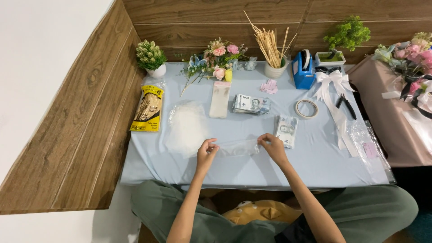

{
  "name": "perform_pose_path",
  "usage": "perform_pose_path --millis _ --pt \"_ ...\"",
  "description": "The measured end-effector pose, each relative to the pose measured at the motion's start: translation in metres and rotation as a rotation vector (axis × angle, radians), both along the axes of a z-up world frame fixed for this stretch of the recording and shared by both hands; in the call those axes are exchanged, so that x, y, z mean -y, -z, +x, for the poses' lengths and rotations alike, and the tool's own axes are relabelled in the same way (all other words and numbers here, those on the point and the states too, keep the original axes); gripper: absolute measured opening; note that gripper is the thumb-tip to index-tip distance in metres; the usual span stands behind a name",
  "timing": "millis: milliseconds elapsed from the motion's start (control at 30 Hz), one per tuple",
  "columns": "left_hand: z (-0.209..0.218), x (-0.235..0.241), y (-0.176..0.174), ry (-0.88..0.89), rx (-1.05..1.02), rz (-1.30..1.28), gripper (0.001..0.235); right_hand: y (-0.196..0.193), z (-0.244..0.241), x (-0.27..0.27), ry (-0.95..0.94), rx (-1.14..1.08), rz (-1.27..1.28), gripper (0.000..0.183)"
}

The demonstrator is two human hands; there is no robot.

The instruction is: The person places paper currency into small clear plastic sleeves by hand, working with stacks of banknotes on a table.

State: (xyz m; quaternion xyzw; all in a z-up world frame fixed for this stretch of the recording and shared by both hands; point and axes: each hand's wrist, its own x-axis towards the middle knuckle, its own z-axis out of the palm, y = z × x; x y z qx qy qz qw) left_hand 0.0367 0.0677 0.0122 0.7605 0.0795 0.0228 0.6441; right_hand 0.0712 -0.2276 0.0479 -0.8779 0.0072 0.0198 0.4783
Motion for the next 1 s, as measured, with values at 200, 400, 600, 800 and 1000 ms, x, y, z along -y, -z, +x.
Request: perform_pose_path --millis 200,400,600,800,1000 --pt "-0.018 0.020 -0.041 -0.051 0.020 -0.007 0.037 -0.006 -0.013 0.001 -0.120 -0.020 -0.102 0.013" --pt "-0.005 0.012 -0.021 -0.071 0.100 0.150 0.037 -0.017 -0.027 0.003 -0.350 0.080 -0.182 0.034" --pt "0.001 0.000 -0.009 -0.026 0.095 0.142 0.039 -0.047 -0.038 -0.006 -0.418 0.149 -0.163 0.043" --pt "-0.009 0.011 -0.005 -0.071 0.147 0.046 0.038 -0.010 -0.029 0.002 -0.193 -0.069 0.372 0.042" --pt "-0.018 0.027 -0.051 -0.094 0.220 0.044 0.036 -0.020 -0.048 0.006 0.004 -0.113 0.544 0.038"
